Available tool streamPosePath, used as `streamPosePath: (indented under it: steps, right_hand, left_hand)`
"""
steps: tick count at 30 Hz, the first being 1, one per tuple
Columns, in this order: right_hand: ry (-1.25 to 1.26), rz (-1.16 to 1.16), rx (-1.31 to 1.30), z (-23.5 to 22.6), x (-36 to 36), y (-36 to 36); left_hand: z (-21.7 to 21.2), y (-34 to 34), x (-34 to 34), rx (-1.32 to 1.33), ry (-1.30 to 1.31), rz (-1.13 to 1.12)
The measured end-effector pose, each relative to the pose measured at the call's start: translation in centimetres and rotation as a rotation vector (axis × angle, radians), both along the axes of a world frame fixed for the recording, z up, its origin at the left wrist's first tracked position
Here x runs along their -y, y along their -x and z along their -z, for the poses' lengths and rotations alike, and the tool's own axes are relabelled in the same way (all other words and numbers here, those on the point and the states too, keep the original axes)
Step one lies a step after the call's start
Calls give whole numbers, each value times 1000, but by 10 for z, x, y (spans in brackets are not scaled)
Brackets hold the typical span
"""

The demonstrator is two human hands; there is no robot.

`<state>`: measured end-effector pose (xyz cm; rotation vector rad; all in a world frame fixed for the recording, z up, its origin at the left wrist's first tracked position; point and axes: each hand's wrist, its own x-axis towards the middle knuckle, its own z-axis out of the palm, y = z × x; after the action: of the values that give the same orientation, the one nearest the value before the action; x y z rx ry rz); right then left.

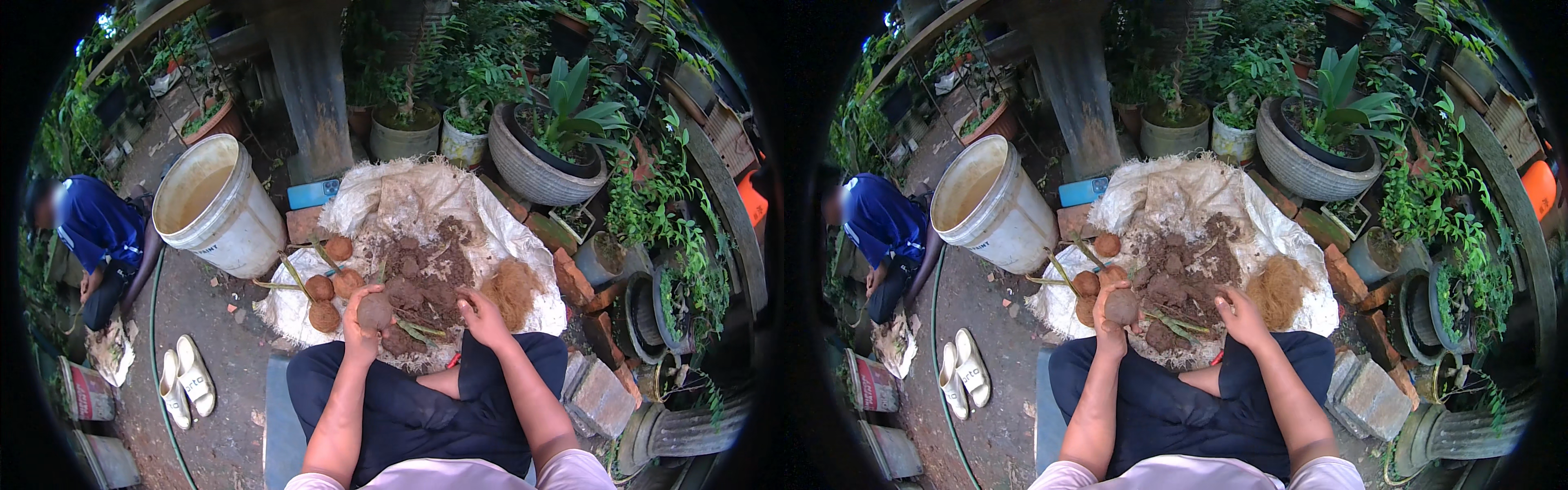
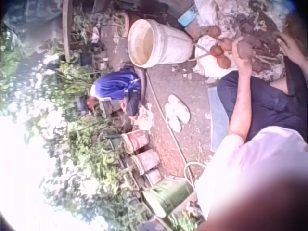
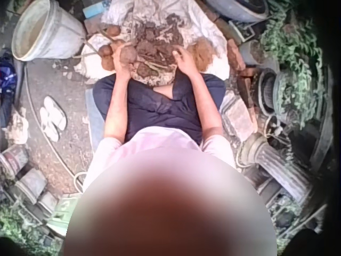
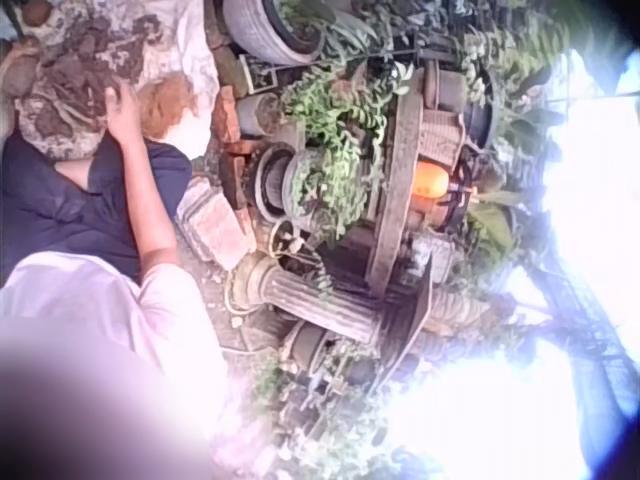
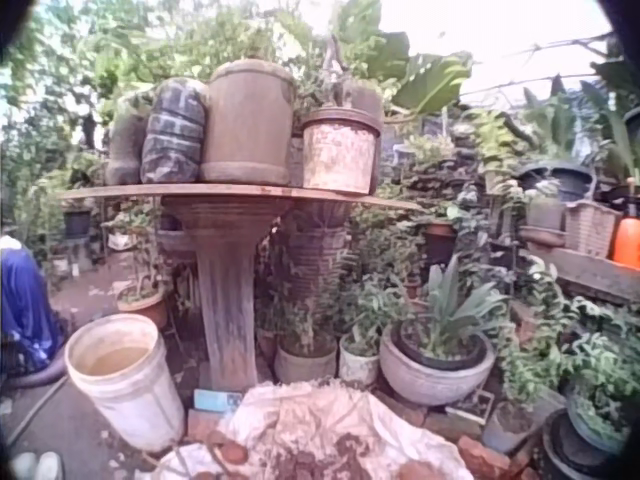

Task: The person sits cross-legged and repeatedly scoops soil or clay from a pile, then rolls and shapes it into small balls by hand. The formed balls are placed on a nearby sack. The person occasionally adjusts the position of the material and continues the shaping process.

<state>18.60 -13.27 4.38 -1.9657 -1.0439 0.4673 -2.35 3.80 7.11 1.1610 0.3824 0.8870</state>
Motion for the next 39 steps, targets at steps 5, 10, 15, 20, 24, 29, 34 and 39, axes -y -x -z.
streamPosePath:
  steps: [5,10,15,20,24,29,34,39]
  right_hand:
    - [408,-105,266,32,-25,-15]
    - [477,-78,489,56,-55,1]
    - [361,-12,438,74,-62,3]
    - [44,166,-109,62,-45,-6]
    - [-128,140,-720,30,-17,-2]
    - [-235,113,-978,15,8,13]
    - [-125,66,-769,25,6,22]
    - [-203,-41,-582,28,-9,30]
  left_hand:
    - [-3,0,1,-73,-82,-48]
    - [-11,1,-3,-89,21,-6]
    - [-12,-13,-4,-35,-60,-152]
    - [-8,-20,-6,-113,21,-202]
    - [1,-30,2,14,378,-34]
    - [27,-42,15,-1,785,205]
    - [51,-60,37,-349,382,220]
    - [60,-63,39,-592,346,359]
